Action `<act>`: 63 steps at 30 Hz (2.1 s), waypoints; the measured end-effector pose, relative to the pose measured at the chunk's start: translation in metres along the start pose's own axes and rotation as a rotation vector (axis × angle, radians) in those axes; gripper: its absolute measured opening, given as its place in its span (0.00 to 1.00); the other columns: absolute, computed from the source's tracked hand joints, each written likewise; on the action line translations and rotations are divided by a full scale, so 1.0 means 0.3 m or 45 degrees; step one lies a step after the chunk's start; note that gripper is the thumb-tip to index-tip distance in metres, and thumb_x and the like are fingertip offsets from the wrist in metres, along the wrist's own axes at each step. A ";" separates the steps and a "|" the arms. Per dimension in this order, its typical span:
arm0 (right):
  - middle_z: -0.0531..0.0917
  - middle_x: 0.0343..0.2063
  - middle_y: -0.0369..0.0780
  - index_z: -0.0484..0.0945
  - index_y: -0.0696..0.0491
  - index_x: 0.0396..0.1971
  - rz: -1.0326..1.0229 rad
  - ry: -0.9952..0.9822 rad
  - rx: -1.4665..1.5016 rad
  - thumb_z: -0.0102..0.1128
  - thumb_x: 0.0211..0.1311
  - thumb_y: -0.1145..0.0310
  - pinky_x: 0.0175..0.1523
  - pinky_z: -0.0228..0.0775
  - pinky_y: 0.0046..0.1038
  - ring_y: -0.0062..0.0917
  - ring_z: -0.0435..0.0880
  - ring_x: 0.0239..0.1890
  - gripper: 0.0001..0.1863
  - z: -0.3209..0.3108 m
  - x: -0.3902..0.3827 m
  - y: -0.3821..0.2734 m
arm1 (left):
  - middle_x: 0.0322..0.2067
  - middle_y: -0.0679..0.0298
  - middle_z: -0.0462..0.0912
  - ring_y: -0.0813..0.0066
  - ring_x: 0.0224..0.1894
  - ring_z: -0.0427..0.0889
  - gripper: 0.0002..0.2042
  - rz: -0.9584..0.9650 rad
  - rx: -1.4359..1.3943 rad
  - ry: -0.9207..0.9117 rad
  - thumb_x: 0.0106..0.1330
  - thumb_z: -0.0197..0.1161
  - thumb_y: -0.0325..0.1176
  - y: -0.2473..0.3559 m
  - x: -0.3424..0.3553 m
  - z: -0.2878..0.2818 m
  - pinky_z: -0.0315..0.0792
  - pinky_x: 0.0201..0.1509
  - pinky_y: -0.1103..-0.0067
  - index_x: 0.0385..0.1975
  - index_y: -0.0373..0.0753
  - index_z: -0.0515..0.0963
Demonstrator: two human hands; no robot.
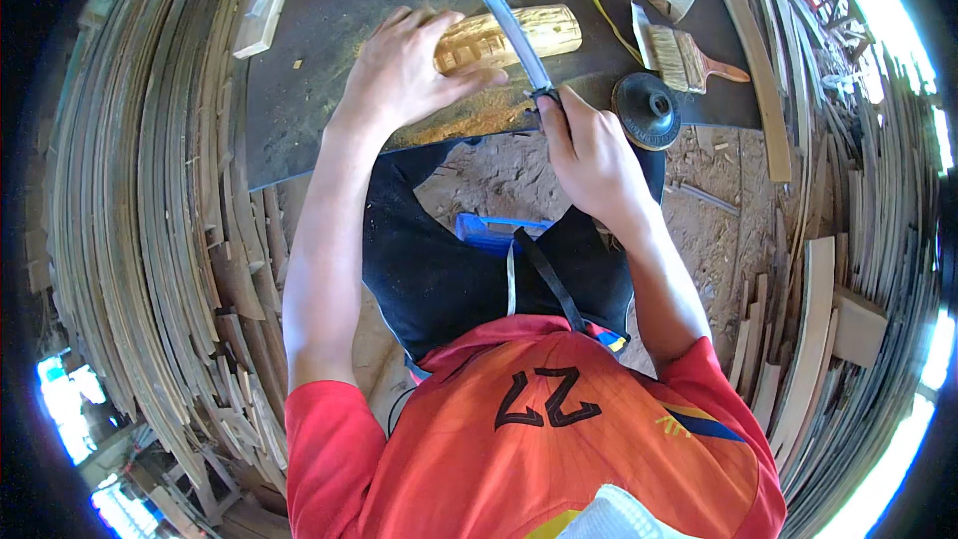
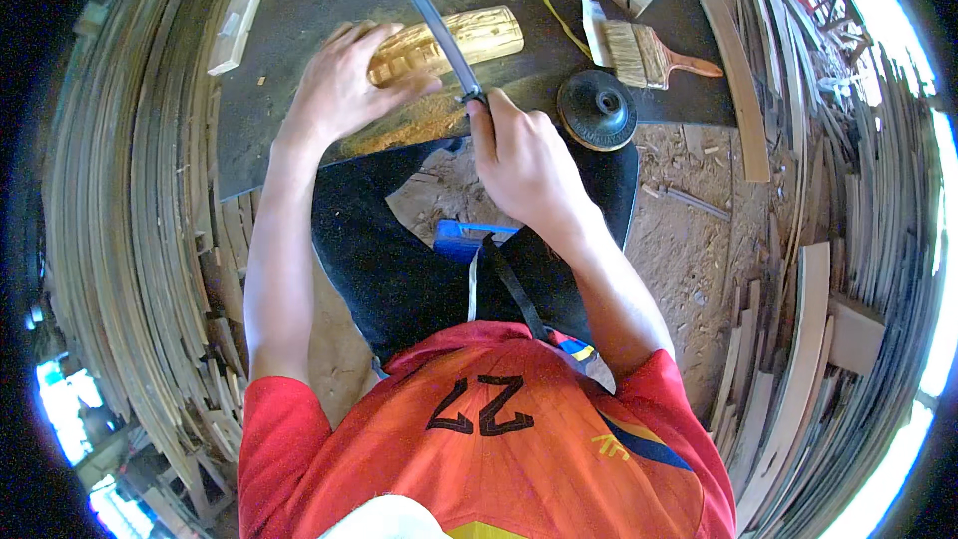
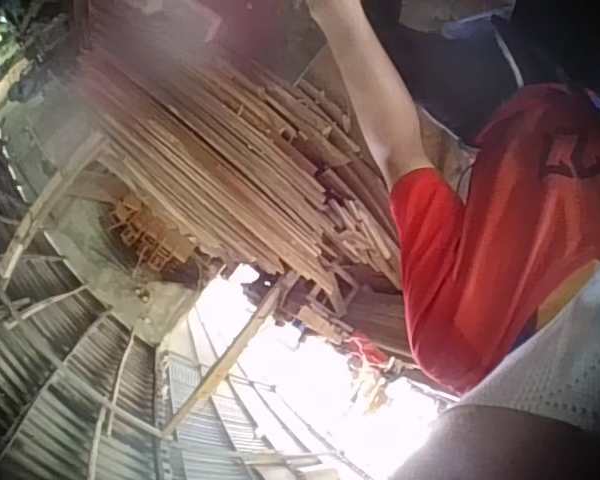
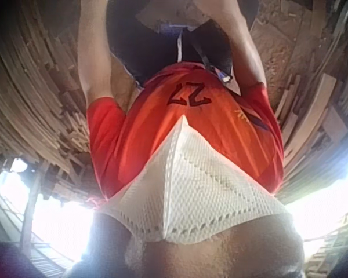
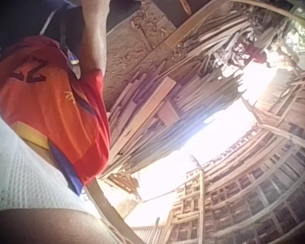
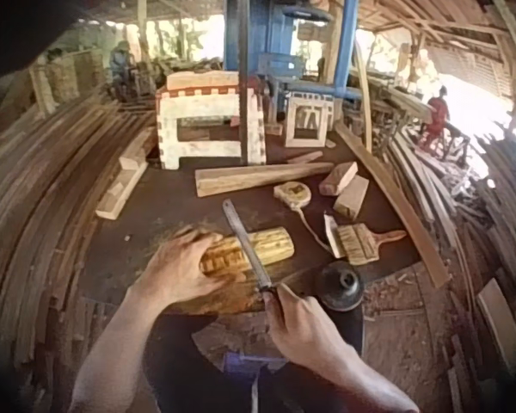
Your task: Shaping a carved wooden workpiece using a rasp.
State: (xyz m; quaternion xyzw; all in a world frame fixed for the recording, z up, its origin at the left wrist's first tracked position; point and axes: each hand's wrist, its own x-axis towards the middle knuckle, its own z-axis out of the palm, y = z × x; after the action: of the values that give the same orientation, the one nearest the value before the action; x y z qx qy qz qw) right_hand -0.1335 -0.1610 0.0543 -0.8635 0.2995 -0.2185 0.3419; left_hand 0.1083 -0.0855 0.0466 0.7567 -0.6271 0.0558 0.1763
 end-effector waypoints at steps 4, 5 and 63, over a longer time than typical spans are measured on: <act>0.79 0.18 0.59 0.73 0.58 0.34 0.025 -0.064 -0.068 0.53 0.79 0.61 0.32 0.73 0.56 0.60 0.82 0.25 0.16 0.003 0.014 0.002 | 0.51 0.50 0.86 0.54 0.55 0.86 0.45 -0.016 -0.037 -0.010 0.59 0.67 0.74 0.006 0.001 -0.020 0.80 0.64 0.62 0.56 0.31 0.81; 0.79 0.18 0.59 0.73 0.58 0.34 0.039 -0.085 -0.088 0.53 0.79 0.61 0.32 0.73 0.57 0.60 0.82 0.26 0.16 0.006 0.012 0.003 | 0.51 0.50 0.86 0.54 0.55 0.86 0.45 -0.007 -0.046 -0.022 0.59 0.67 0.74 0.006 -0.003 -0.011 0.80 0.64 0.62 0.56 0.31 0.81; 0.74 0.16 0.31 0.71 0.55 0.37 0.425 -0.525 1.197 0.57 0.81 0.62 0.19 0.61 0.22 0.15 0.70 0.13 0.12 -0.192 -0.236 0.163 | 0.38 0.59 0.89 0.60 0.40 0.90 0.07 -0.031 0.052 -0.142 0.70 0.68 0.35 0.236 0.079 -0.147 0.83 0.50 0.66 0.38 0.39 0.84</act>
State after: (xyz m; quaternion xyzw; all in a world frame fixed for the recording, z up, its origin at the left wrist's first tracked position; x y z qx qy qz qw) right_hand -0.2364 -0.1691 0.0453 -0.5830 0.2290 -0.0977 0.7734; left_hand 0.0508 -0.1035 0.1088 0.7696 -0.6254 0.0242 0.1262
